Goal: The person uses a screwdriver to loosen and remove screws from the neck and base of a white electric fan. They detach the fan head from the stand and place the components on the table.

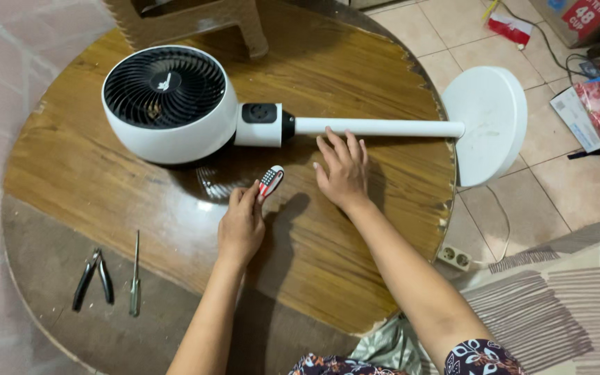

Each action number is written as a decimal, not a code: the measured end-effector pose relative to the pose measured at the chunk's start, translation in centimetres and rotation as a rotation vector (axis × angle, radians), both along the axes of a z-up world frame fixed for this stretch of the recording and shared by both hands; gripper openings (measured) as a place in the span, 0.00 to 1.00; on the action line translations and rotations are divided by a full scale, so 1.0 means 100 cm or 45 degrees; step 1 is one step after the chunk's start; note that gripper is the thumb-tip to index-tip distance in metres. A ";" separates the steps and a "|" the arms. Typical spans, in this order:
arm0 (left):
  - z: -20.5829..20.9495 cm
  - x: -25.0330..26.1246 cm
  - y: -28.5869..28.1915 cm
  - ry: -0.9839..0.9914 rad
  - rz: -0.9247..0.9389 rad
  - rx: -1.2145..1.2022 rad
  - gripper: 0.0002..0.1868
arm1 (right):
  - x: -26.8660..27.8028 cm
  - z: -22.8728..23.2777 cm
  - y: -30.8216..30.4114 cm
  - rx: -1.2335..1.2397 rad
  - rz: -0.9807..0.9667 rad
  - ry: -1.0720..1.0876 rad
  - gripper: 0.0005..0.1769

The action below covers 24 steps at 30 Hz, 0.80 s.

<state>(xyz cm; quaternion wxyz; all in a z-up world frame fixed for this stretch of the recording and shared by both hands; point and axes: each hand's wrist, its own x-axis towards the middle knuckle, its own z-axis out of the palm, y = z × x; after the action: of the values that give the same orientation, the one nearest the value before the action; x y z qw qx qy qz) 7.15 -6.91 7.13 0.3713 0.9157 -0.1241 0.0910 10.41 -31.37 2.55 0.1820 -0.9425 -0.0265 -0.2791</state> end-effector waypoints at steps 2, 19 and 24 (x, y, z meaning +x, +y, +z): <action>-0.001 0.009 -0.007 -0.017 -0.033 -0.005 0.16 | 0.014 -0.002 -0.009 -0.040 -0.031 0.020 0.34; -0.007 0.017 -0.011 -0.001 -0.045 -0.032 0.16 | 0.071 0.009 -0.026 -0.119 0.019 0.121 0.26; 0.002 0.001 -0.004 -0.001 -0.044 -0.048 0.15 | 0.061 0.007 -0.023 -0.171 0.028 0.132 0.21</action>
<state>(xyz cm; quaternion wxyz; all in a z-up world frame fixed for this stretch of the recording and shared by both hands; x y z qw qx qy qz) 7.29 -7.31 7.32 0.3899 0.9062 -0.1382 0.0874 16.48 -33.67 3.26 0.1226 -0.9654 -0.0459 -0.2253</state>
